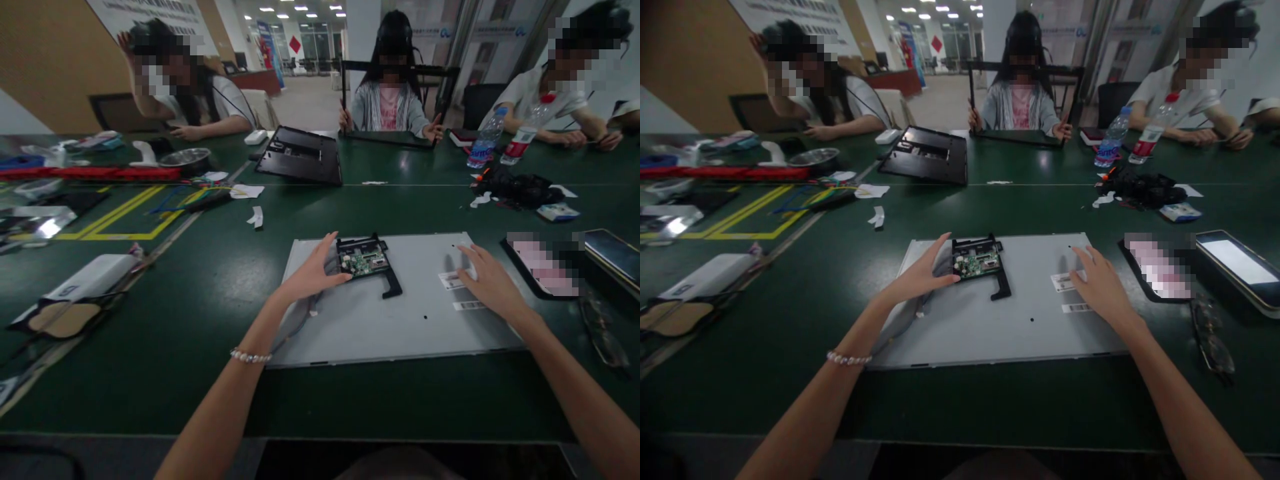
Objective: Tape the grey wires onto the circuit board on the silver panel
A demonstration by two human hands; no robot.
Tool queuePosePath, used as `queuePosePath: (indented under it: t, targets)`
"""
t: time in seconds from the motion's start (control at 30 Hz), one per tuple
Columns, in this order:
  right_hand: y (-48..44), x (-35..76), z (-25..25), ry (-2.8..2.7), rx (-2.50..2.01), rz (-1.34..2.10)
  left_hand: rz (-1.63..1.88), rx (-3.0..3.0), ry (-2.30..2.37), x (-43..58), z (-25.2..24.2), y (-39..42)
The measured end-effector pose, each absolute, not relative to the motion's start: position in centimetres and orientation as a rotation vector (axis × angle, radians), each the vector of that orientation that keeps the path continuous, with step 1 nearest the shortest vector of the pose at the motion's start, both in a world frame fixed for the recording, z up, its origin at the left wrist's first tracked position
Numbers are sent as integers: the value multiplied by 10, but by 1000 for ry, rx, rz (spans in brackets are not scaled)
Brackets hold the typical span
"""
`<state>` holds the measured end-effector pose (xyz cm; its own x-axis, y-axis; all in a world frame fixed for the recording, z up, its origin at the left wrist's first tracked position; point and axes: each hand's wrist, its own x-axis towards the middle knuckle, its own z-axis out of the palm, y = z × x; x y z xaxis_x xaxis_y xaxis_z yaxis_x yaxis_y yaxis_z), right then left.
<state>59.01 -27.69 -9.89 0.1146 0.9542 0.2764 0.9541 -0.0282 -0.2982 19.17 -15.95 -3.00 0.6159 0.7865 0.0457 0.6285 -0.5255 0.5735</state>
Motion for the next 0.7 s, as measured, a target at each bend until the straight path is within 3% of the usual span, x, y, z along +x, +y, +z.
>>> queuePosePath:
  t: [0.7]
  targets:
    - [-276, 592, -109, -1850, -2020, 45, 268, 2460, 837, 211, -37, -174]
